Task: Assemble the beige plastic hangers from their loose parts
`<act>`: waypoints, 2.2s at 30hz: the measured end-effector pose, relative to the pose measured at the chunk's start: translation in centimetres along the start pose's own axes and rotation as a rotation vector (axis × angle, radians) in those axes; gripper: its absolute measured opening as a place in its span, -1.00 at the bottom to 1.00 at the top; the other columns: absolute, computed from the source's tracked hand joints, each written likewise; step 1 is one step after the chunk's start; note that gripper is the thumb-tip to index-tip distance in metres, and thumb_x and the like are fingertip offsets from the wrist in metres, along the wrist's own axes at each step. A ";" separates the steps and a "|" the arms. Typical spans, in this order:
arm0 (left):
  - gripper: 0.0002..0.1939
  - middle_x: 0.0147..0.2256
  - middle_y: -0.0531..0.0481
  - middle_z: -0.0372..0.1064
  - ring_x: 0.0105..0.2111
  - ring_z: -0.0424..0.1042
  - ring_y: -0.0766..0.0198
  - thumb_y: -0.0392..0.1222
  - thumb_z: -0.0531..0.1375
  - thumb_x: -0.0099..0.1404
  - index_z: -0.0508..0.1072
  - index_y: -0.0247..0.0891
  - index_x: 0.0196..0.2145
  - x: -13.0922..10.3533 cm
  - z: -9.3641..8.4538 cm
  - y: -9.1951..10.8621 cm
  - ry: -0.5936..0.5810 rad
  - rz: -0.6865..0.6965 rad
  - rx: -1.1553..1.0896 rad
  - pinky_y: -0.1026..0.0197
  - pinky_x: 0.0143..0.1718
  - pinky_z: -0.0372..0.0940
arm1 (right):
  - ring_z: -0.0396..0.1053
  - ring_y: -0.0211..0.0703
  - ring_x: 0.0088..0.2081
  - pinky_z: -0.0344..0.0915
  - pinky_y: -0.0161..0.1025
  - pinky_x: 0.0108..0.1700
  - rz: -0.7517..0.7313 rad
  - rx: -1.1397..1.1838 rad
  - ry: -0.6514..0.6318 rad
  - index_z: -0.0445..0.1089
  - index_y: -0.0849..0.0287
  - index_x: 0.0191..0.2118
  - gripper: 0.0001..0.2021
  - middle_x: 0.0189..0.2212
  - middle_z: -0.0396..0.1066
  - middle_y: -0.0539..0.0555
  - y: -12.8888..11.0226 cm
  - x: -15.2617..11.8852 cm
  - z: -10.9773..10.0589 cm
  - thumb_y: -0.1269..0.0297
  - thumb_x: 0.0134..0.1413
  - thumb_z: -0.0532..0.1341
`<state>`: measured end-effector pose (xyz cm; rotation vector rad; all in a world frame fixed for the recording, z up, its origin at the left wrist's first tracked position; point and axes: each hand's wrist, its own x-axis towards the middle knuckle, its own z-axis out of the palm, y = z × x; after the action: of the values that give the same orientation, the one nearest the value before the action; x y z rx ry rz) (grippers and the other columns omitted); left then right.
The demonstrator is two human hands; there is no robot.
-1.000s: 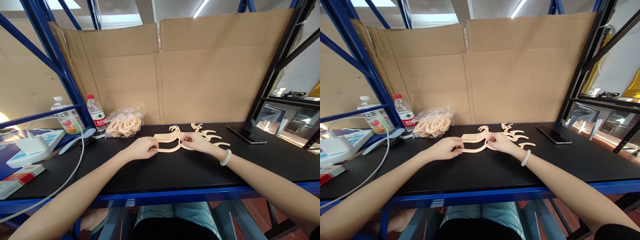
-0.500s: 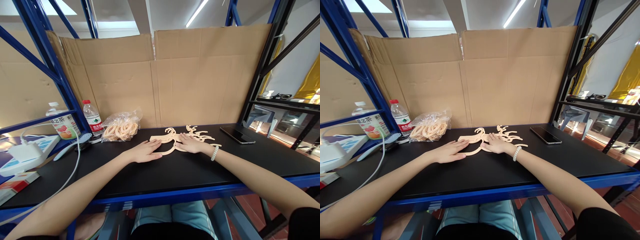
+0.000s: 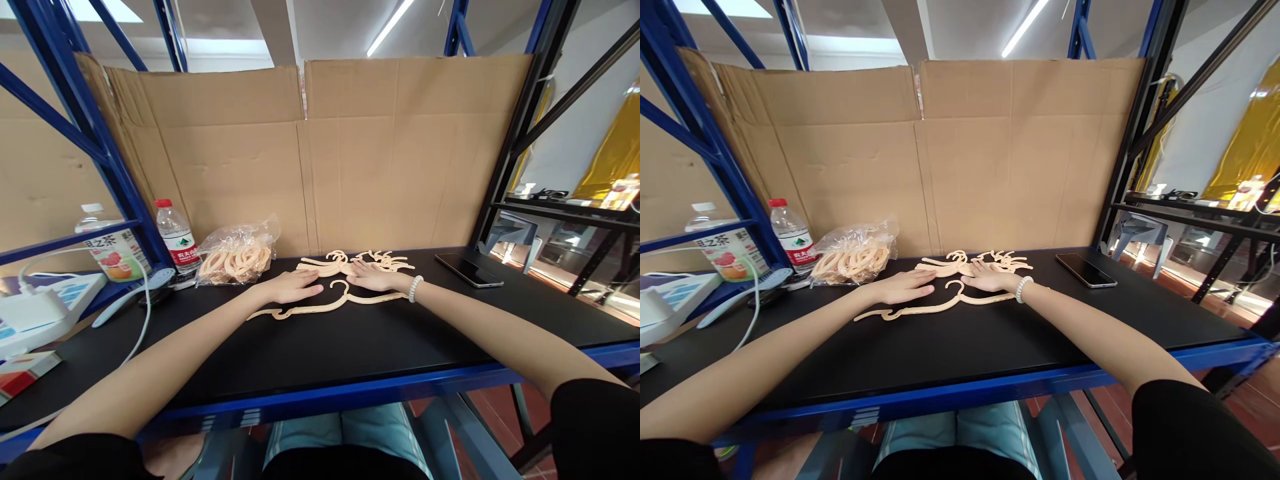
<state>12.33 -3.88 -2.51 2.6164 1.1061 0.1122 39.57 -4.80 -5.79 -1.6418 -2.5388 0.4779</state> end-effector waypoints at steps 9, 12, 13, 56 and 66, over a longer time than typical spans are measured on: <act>-0.44 0.27 -0.05 0.01 0.30 -0.12 0.04 0.22 -0.01 0.31 0.31 -0.09 0.14 -0.2 0.5 -0.6 0.119 0.093 -0.035 0.02 0.25 -0.24 | 0.34 0.15 0.02 0.19 -0.07 0.05 0.149 -0.206 0.206 0.42 0.36 0.02 -0.62 -0.02 0.39 0.37 7.2 1.2 -6.7 0.42 0.11 0.06; -0.42 0.27 -0.06 0.01 0.29 -0.10 0.05 0.23 -0.01 0.31 0.27 -0.10 0.16 0.0 0.6 -1.0 0.099 0.062 -0.034 0.03 0.24 -0.22 | 0.42 0.13 -0.12 0.26 -0.14 -0.08 0.210 -0.244 0.129 0.52 0.34 -0.14 -0.66 -0.19 0.49 0.34 9.6 2.4 -7.3 0.51 -0.12 0.20; -0.41 0.27 -0.07 0.01 0.29 -0.08 0.06 0.23 -0.02 0.31 0.26 -0.10 0.17 0.0 0.5 -1.1 0.088 0.059 -0.031 0.04 0.24 -0.21 | 0.42 0.10 -0.12 0.26 -0.17 -0.09 0.210 -0.248 0.114 0.51 0.32 -0.12 -0.62 -0.18 0.49 0.31 10.0 2.8 -7.2 0.53 -0.16 0.21; -0.30 0.33 0.03 -0.24 0.31 -0.27 -0.01 0.34 -0.28 0.32 -0.03 0.00 0.29 -1.2 0.1 0.0 -0.052 -0.046 0.163 -0.24 0.20 -0.20 | 0.41 -0.15 -0.23 0.26 -0.33 -0.20 0.037 -0.108 0.246 0.47 0.20 -0.15 -0.77 -0.23 0.49 0.10 7.3 1.8 -5.2 0.26 0.06 0.23; -0.31 0.34 -0.03 -0.25 0.31 -0.24 -0.02 0.28 -0.26 0.35 -0.05 -0.08 0.31 -0.7 0.3 0.2 -0.007 -0.057 0.191 -0.20 0.21 -0.19 | 0.36 -0.11 -0.32 0.21 -0.26 -0.29 -0.109 -0.063 0.302 0.44 0.24 -0.28 -0.79 -0.33 0.42 0.13 6.9 -0.7 -3.6 0.23 -0.03 0.21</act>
<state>12.00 -4.56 -2.73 2.7460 1.2438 -0.0157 46.72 -2.07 -4.39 -1.4560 -2.4217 0.1292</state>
